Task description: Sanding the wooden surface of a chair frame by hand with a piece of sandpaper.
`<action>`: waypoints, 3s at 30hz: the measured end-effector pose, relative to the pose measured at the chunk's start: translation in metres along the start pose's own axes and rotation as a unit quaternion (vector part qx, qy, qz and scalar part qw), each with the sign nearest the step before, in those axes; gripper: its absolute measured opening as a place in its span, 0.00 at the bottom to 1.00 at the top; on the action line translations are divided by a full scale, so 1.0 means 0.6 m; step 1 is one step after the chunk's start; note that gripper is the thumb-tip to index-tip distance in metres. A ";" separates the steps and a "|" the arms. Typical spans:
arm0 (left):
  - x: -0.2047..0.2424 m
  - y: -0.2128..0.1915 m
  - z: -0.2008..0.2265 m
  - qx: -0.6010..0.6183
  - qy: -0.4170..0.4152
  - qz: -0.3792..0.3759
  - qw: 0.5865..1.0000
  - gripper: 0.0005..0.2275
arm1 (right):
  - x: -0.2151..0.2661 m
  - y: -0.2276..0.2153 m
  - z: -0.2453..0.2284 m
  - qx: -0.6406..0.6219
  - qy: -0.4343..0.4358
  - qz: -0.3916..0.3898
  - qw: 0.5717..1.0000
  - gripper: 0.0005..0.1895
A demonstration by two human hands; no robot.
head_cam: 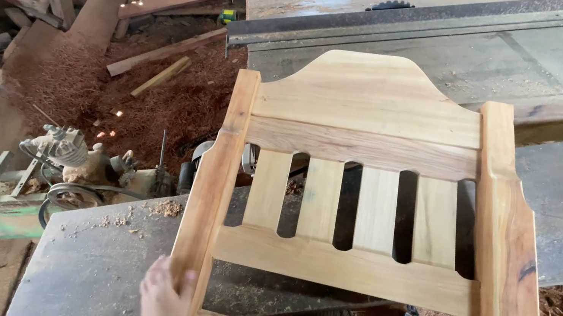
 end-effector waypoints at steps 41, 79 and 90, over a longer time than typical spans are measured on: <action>-0.152 0.126 -0.082 0.447 -0.183 -0.211 0.850 0.28 | -0.048 0.605 -0.340 0.269 -0.324 -0.233 0.876 0.23; -0.174 0.140 -0.084 0.382 -0.093 -0.213 0.895 0.29 | -0.051 0.613 -0.344 0.286 -0.300 -0.267 0.870 0.26; -0.133 0.165 -0.140 0.394 -0.158 -0.266 0.865 0.35 | -0.051 0.622 -0.339 0.320 -0.316 -0.252 0.857 0.26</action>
Point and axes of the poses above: each hand's wrist, its own x-axis away from the middle knuckle, its own y-axis out of the palm, z = x × y, the point moved 9 cm from there along -x, towards the middle knuckle, and after that the axes turned 3 degrees about z, right-handed, at the moved point
